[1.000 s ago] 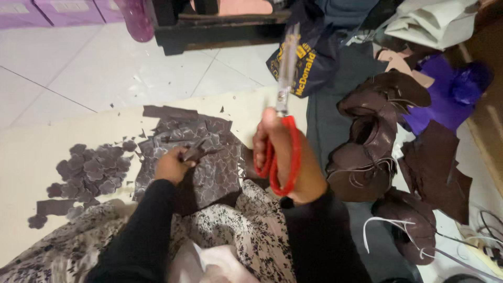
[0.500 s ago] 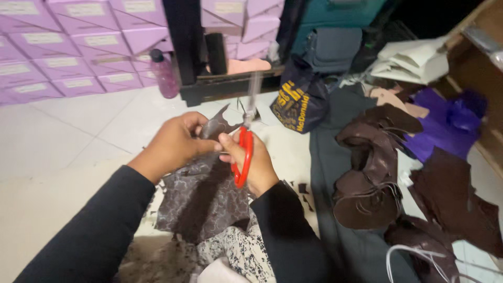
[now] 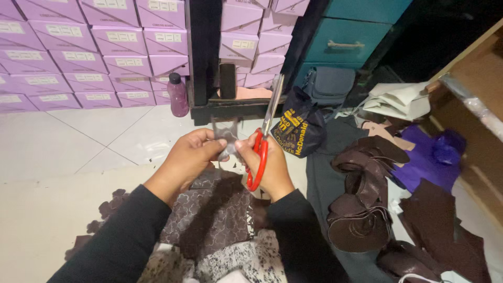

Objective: The person uses red-handled scissors to cut a dark brown patterned sheet into small cloud-shaped pieces. The cut pieces accumulate on the floor to the left while the person continues cutting along the pre-drawn outlines.

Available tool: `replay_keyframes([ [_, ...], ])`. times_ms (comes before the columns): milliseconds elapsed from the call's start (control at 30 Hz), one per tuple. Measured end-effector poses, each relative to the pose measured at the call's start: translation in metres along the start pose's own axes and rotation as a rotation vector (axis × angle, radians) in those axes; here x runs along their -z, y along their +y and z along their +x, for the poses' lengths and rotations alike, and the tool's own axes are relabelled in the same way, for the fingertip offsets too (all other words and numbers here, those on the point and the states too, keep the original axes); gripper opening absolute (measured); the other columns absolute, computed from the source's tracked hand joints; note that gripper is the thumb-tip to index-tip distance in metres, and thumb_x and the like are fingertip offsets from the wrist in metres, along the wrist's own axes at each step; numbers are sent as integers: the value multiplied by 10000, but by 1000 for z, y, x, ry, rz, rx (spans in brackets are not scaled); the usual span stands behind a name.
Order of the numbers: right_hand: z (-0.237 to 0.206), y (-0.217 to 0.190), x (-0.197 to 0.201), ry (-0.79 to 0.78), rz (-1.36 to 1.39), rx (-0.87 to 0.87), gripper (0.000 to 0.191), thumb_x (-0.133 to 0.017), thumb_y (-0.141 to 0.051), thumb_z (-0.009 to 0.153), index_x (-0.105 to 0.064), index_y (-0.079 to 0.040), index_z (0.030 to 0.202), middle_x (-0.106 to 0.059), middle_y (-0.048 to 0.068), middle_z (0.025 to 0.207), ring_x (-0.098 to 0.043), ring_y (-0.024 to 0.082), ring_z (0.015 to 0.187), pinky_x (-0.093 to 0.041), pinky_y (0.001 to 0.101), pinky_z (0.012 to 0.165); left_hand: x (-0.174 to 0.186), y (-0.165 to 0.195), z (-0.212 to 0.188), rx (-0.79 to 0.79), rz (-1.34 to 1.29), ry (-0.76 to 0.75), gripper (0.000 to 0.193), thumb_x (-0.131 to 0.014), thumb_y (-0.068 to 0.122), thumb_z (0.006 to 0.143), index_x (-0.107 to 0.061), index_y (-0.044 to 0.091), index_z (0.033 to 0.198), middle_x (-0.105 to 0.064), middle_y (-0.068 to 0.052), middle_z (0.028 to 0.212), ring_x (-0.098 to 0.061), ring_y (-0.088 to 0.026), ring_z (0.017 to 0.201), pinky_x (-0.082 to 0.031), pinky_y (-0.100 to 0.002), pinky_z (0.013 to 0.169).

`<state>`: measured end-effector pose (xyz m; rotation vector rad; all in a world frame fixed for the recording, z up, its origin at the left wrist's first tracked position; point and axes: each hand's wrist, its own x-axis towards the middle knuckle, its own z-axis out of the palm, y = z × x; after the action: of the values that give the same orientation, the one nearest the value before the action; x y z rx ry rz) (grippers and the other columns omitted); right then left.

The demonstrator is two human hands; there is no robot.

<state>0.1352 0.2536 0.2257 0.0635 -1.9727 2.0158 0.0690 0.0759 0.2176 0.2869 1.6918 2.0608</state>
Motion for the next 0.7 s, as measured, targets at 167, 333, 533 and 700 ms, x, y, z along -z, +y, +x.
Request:
replay_keyframes([
  [167, -2, -11, 11, -48, -317, -223, 283, -706, -289, 945, -548, -77, 844, -539, 25, 668, -509, 91, 549, -400, 263, 495, 0, -5, -10, -177, -192, 65, 127, -678, 73, 921, -644, 29, 1035, -731, -43, 867, -645, -85, 721, -479, -220, 608],
  [333, -40, 19, 2, -229, -118, -416, 298, -609, -359, 1000, -530, -83, 923, -490, -26, 726, -512, 84, 606, -417, 251, 538, 10, -8, -19, -188, -284, 155, 138, -702, 52, 886, -635, 34, 1006, -738, -37, 866, -652, -75, 732, -491, -218, 634],
  [533, -48, 46, -6, -424, -57, -407, 252, -563, -327, 1033, -537, -78, 1012, -498, -19, 816, -517, 74, 711, -464, 243, 640, 10, -9, -9, -167, -356, 207, 150, -714, 76, 884, -672, 46, 1025, -708, -17, 838, -572, -60, 674, -428, -223, 592],
  [700, -46, 48, -11, -369, 11, -292, 207, -576, -267, 1011, -546, -75, 1085, -502, -8, 809, -509, 90, 744, -452, 254, 688, 7, -8, -3, -162, -399, 201, 125, -703, 61, 875, -676, 36, 994, -714, -1, 833, -591, -54, 693, -442, -221, 603],
])
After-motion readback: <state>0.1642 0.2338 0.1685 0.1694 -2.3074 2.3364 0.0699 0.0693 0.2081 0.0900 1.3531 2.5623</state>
